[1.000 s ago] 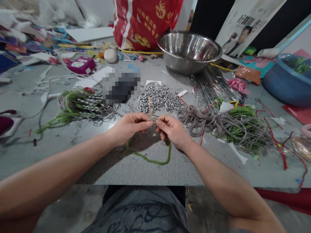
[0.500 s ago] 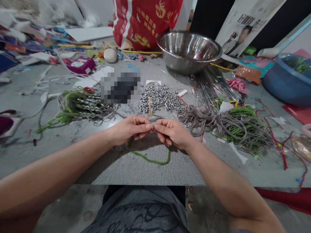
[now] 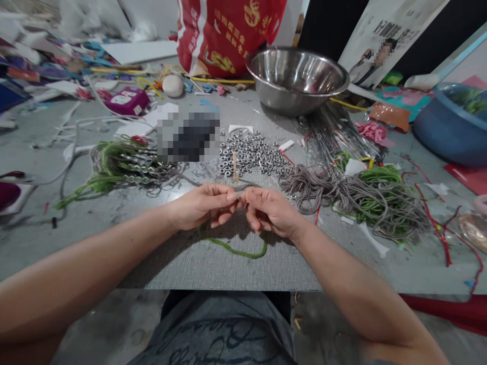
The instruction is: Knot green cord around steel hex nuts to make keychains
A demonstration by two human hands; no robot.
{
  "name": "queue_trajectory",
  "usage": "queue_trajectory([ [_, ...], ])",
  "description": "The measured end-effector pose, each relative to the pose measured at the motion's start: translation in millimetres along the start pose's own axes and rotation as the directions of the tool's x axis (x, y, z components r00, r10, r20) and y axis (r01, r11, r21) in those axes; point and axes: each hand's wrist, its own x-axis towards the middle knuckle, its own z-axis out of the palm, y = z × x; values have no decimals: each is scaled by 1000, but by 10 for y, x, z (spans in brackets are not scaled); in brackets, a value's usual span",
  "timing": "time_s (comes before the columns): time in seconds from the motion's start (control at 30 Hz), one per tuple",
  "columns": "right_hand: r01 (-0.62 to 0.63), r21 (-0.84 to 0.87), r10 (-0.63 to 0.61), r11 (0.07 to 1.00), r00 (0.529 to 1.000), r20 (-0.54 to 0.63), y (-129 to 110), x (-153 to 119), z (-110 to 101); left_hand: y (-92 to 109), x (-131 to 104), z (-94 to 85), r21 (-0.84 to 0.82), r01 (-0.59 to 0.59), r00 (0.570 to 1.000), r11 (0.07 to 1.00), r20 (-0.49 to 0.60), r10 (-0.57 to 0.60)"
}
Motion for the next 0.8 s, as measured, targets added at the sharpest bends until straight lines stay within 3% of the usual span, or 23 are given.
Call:
queue_trajectory([
  [0.3,-67,33,67,997,998,7,-33,7,44,-31,0,-7,28,14,994,1000,104,-17],
  [0.47,-115,15,113,993,991,74,-26,-2,43,-56,1,18,-8,-7,996,1000,91,8],
  [0.8,-39,70,38,997,999,10,2,-8,100,-88,18,98,-129,-67,986,989,142,86],
])
